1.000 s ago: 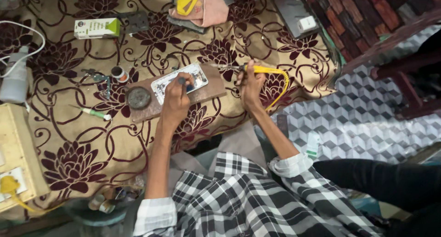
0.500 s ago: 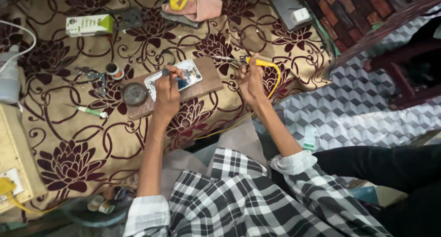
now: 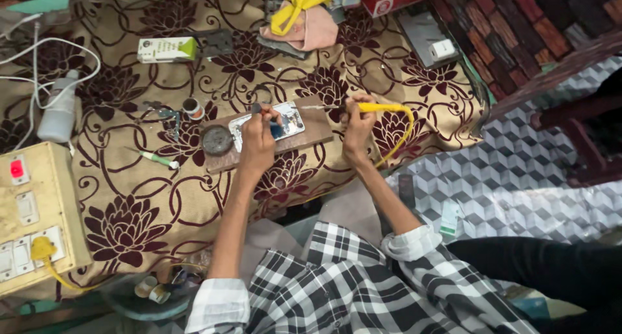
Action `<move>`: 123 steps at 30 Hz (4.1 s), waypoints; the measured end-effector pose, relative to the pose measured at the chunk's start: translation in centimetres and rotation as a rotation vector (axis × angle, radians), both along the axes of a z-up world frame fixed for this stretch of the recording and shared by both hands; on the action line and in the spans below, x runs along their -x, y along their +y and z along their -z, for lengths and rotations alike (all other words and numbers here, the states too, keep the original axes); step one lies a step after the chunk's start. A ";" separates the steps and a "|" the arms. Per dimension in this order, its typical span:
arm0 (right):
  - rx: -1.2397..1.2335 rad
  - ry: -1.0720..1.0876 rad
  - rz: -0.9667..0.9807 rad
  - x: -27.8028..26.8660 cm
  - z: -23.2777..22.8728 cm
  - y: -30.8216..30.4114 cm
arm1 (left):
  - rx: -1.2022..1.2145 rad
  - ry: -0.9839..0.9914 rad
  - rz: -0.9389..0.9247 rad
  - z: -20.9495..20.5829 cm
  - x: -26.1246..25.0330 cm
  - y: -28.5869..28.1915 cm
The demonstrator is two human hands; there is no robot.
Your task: The person uses a soldering iron and solder wire to apply solder to a small electronic component mounted on a wooden board. They repeatedly heat the component and feed solder to create joints.
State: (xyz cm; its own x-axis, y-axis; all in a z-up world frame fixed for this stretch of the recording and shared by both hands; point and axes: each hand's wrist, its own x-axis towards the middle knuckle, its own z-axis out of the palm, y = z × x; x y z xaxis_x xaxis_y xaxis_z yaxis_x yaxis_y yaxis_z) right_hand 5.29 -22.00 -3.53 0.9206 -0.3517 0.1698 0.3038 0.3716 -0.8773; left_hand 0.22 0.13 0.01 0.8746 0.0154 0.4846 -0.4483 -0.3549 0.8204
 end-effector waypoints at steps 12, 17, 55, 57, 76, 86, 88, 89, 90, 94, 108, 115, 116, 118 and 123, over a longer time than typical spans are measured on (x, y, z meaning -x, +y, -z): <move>-0.426 0.140 0.125 -1.6 2.8 0.3 | 0.079 0.046 -0.024 -0.1 -0.8 -0.2; -0.405 0.061 0.113 -1.3 2.8 -0.7 | 0.103 0.013 0.014 0.4 -1.3 -0.4; 0.094 -0.059 -0.130 0.4 2.4 0.4 | 0.352 0.098 -0.012 1.9 -2.6 0.5; 0.127 -0.045 -0.110 0.1 2.4 0.3 | 0.333 0.145 -0.006 1.7 -2.9 0.4; 0.099 -0.119 -0.129 0.2 2.7 0.1 | 0.031 -0.041 -0.098 1.0 -1.3 -0.7; 0.074 -0.094 -0.171 -0.5 3.4 0.0 | 0.045 -0.118 -0.091 2.1 -1.7 -0.8; 0.083 -0.084 -0.179 -0.7 3.6 -0.2 | 0.048 -0.145 -0.072 2.1 -1.8 -0.9; 0.073 -0.079 -0.180 -0.8 3.6 -0.2 | 0.042 -0.154 -0.059 2.1 -1.8 -0.9; 0.061 -0.073 -0.183 -0.7 3.7 -0.2 | 0.035 -0.162 -0.047 2.1 -1.6 -0.8; -0.114 -0.058 -0.167 -0.4 3.4 -0.2 | -0.143 -0.064 -0.116 1.4 -1.5 -0.2; -0.102 0.089 -0.131 -1.5 3.5 -0.2 | -0.040 -0.119 -0.021 1.5 -1.2 0.5; 0.023 0.061 -0.175 -0.6 2.3 0.1 | 0.017 -0.076 -0.027 1.8 -1.4 0.4; 0.031 0.036 -0.182 -0.6 2.1 0.2 | 0.020 -0.067 -0.026 1.8 -1.4 0.5; 0.043 0.017 -0.188 -0.7 1.7 0.4 | 0.048 -0.043 -0.024 1.6 -1.5 0.5; 0.033 0.058 -0.161 -0.3 1.6 0.4 | 0.103 -0.097 -0.005 1.5 -1.4 0.2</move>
State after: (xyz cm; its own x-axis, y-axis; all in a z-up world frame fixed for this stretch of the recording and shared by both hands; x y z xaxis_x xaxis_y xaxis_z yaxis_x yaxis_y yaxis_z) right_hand 5.61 -21.65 -5.10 0.9731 -0.1942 0.1237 0.1912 0.3825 -0.9040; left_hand 1.61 0.35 -1.53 0.8235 0.0742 0.5625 -0.5256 -0.2735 0.8056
